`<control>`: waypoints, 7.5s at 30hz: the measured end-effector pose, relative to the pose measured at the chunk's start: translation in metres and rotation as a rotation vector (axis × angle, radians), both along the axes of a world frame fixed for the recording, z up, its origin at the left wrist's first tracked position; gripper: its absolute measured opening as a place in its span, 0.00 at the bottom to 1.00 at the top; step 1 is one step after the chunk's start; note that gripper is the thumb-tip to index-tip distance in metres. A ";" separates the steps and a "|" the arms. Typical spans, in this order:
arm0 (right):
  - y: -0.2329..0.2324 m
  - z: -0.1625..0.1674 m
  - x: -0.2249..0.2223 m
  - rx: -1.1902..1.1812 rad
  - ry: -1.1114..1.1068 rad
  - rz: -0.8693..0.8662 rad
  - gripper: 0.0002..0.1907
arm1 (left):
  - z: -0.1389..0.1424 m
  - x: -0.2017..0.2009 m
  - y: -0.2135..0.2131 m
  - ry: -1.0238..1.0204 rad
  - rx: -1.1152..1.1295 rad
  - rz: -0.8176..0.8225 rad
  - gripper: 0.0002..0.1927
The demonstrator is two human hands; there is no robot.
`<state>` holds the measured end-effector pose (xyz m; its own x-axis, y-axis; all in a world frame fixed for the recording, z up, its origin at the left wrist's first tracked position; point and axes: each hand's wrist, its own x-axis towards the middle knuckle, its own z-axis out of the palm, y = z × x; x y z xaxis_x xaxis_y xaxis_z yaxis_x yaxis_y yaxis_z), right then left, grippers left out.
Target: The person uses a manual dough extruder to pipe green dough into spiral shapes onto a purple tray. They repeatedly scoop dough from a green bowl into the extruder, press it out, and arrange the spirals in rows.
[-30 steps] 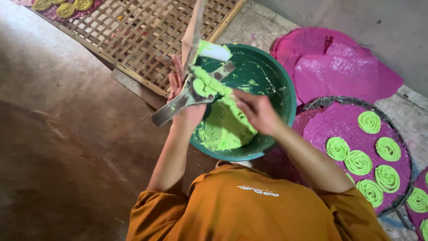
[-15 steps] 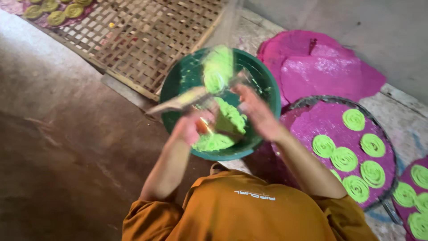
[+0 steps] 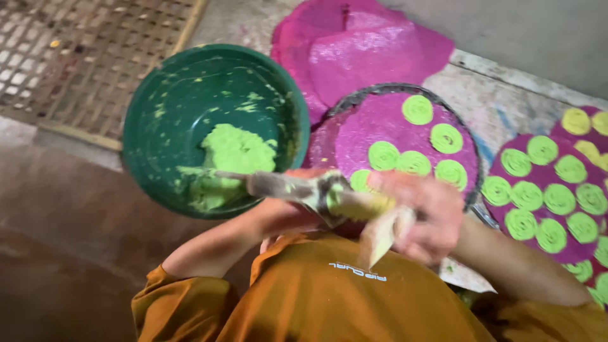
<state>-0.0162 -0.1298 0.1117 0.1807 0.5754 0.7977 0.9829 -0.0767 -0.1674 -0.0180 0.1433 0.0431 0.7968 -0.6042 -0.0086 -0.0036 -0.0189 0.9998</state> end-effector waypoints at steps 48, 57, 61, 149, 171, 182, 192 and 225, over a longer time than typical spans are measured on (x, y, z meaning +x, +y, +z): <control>-0.173 -0.125 -0.040 0.416 1.814 0.105 0.53 | -0.099 -0.016 -0.113 -0.448 0.131 0.638 0.45; -0.170 -0.120 -0.013 -0.056 2.118 -0.025 0.42 | -0.091 0.141 -0.155 0.604 -1.289 -0.398 0.40; -0.182 -0.101 0.025 -0.297 1.946 -0.181 0.40 | -0.093 0.171 -0.174 0.477 -1.336 -0.358 0.21; -0.117 -0.084 0.015 -0.333 1.768 -0.629 0.41 | -0.075 0.175 -0.154 0.531 -1.363 0.006 0.17; -0.236 -0.070 -0.070 -0.104 1.705 -0.612 0.44 | -0.032 0.132 -0.243 0.594 -1.401 -0.364 0.24; -0.201 -0.086 -0.021 0.054 1.536 -0.565 0.39 | -0.077 0.158 -0.224 0.225 0.107 -0.073 0.21; -0.175 -0.077 0.002 0.144 1.449 -0.619 0.36 | -0.084 0.137 -0.219 0.234 0.031 -0.155 0.20; -0.165 -0.138 -0.095 0.881 1.347 -0.362 0.44 | -0.072 0.134 -0.192 -0.651 0.651 0.285 0.11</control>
<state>-0.1109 -0.2944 -0.0262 0.9863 -0.1651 0.0040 0.0574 0.3197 -0.9458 0.1162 -0.0483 -0.0286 0.8799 -0.4201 0.2220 -0.4634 -0.6552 0.5966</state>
